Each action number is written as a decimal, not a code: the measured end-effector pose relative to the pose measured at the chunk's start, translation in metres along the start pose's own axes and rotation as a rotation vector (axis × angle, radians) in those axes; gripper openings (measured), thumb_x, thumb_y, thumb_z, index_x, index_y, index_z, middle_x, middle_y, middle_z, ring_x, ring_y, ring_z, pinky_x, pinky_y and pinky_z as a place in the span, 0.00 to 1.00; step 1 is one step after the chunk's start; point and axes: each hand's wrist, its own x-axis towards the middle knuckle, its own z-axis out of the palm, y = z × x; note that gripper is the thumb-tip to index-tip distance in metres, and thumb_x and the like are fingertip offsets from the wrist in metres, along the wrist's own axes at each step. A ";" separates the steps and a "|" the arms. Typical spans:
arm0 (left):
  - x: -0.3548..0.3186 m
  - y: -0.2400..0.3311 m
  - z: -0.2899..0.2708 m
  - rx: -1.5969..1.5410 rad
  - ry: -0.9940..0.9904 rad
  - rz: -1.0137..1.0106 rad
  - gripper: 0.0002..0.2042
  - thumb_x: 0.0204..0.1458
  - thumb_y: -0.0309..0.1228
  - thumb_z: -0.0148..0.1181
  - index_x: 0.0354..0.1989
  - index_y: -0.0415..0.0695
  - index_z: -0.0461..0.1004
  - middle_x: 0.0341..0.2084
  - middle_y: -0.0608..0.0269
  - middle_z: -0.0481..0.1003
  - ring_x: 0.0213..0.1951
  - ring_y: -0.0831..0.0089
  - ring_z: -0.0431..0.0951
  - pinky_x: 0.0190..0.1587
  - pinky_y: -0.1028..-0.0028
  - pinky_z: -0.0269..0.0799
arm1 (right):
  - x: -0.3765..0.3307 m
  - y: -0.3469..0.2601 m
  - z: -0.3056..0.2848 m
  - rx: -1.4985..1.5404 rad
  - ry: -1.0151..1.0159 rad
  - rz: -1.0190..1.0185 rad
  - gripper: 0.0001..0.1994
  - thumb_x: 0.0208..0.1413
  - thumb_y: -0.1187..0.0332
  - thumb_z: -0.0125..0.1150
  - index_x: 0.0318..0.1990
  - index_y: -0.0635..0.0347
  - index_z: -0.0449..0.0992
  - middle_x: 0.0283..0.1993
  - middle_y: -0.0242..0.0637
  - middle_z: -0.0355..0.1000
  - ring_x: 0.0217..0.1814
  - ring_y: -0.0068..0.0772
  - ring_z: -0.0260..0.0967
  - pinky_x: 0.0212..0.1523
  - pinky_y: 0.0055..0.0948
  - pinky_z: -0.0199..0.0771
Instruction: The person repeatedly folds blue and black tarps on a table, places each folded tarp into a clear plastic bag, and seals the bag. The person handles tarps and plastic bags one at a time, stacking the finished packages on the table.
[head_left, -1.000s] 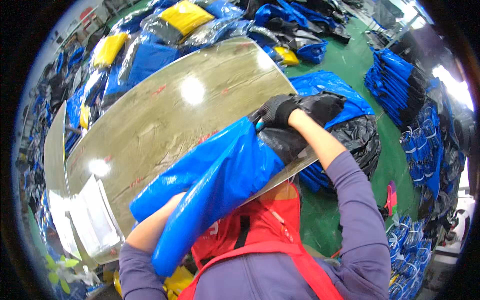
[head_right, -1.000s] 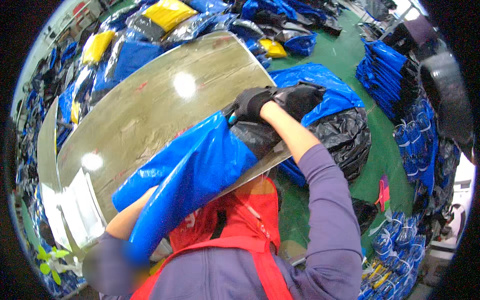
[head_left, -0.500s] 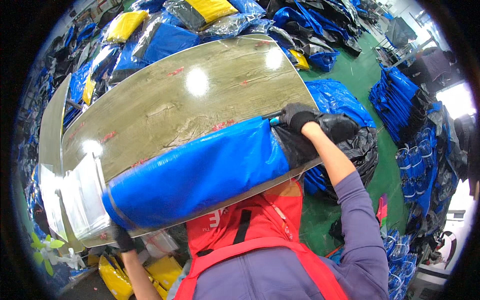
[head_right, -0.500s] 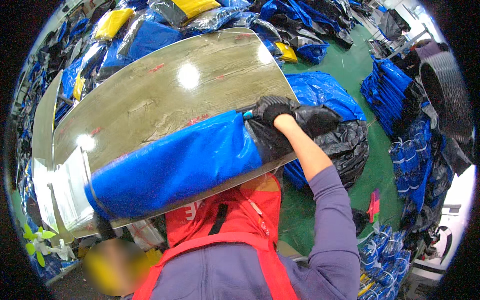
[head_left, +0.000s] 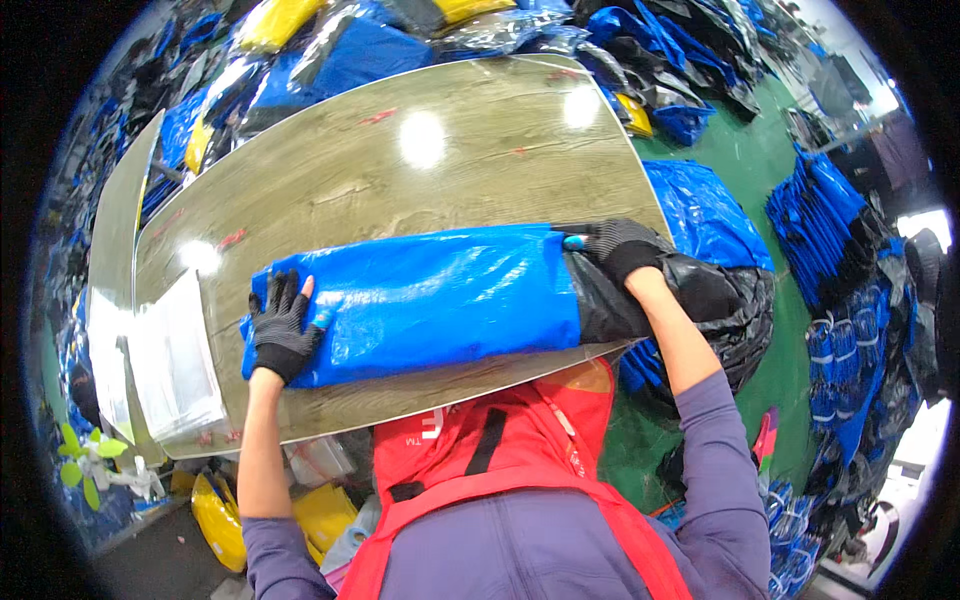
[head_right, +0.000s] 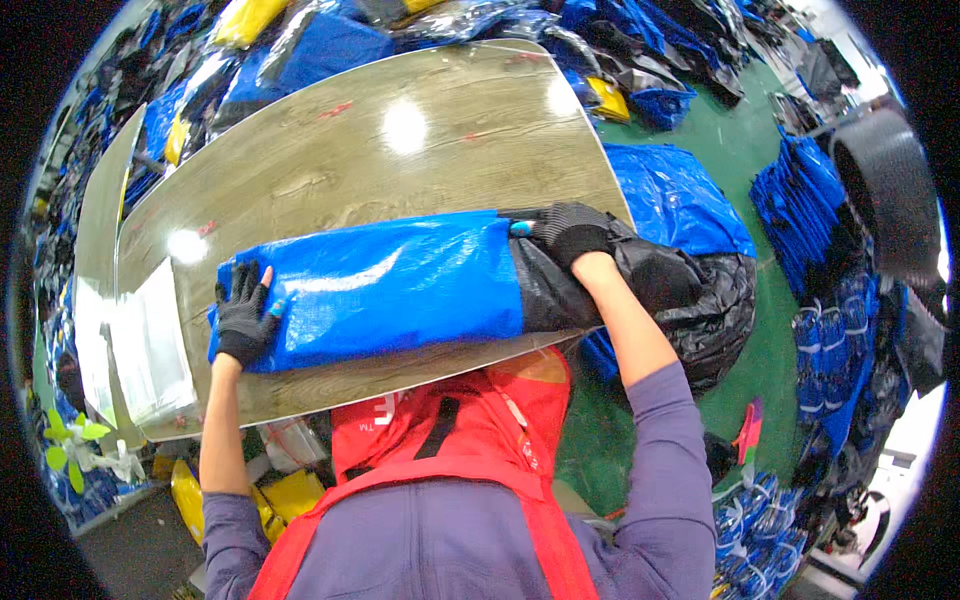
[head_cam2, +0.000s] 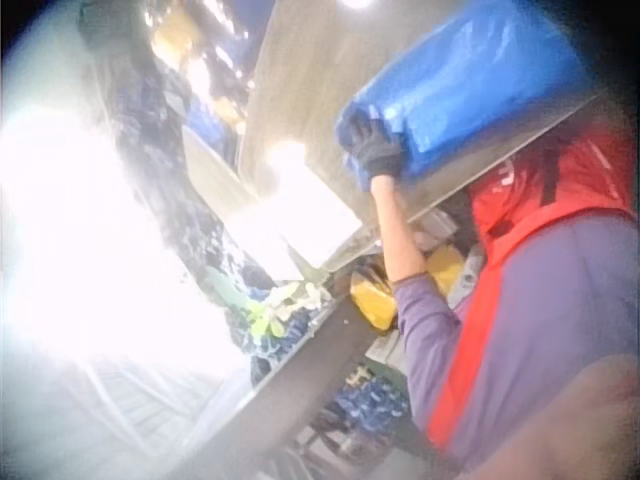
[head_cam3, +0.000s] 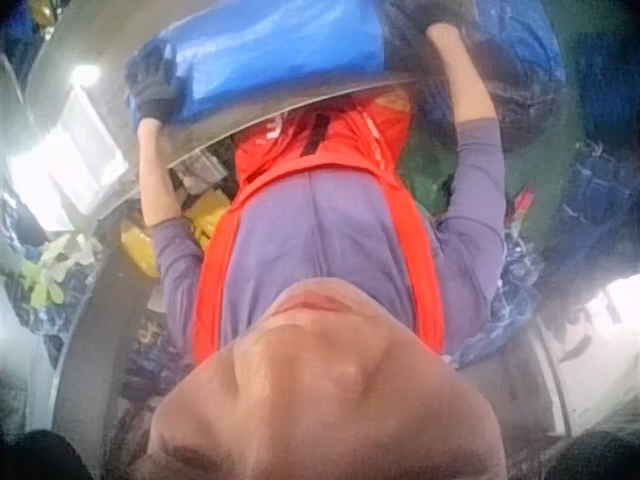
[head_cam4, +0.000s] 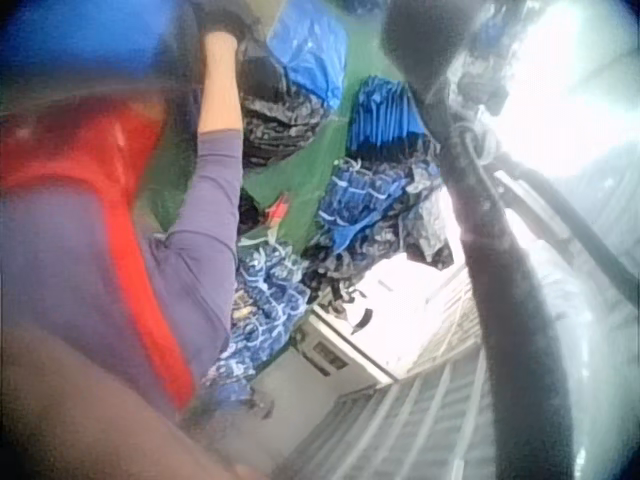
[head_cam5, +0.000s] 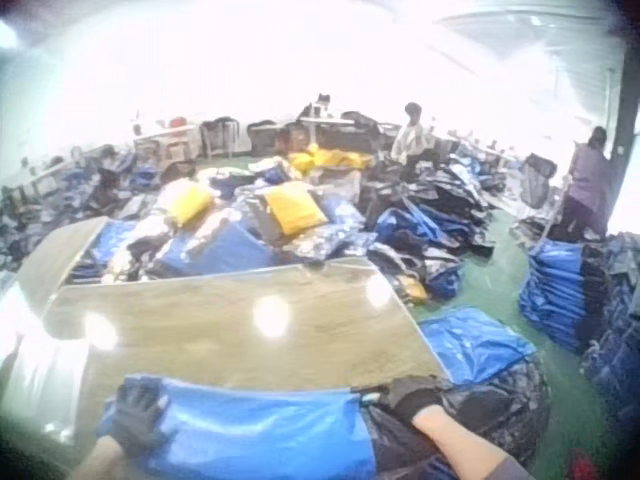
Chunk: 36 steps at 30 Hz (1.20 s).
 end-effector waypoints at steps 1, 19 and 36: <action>0.005 0.012 -0.021 0.038 -0.147 -0.067 0.32 0.57 0.53 0.41 0.68 0.51 0.56 0.68 0.50 0.50 0.71 0.55 0.43 0.69 0.49 0.25 | 0.003 -0.002 0.002 -0.055 0.011 0.032 0.28 0.50 0.38 0.52 0.43 0.50 0.81 0.43 0.51 0.75 0.48 0.54 0.73 0.51 0.48 0.69; 0.079 0.291 -0.024 -0.363 0.543 0.756 0.42 0.45 0.60 0.55 0.59 0.34 0.63 0.60 0.39 0.61 0.66 0.46 0.53 0.68 0.46 0.35 | -0.066 0.109 0.017 0.011 0.628 -0.069 0.35 0.51 0.43 0.59 0.62 0.55 0.64 0.50 0.48 0.72 0.52 0.49 0.70 0.52 0.52 0.62; 0.003 0.261 -0.043 -1.019 -0.463 0.935 0.26 0.58 0.42 0.52 0.62 0.43 0.62 0.61 0.48 0.62 0.63 0.54 0.61 0.67 0.59 0.50 | -0.133 -0.093 -0.016 0.617 0.721 -0.638 0.35 0.39 0.55 0.69 0.58 0.54 0.69 0.62 0.52 0.62 0.66 0.59 0.55 0.67 0.49 0.50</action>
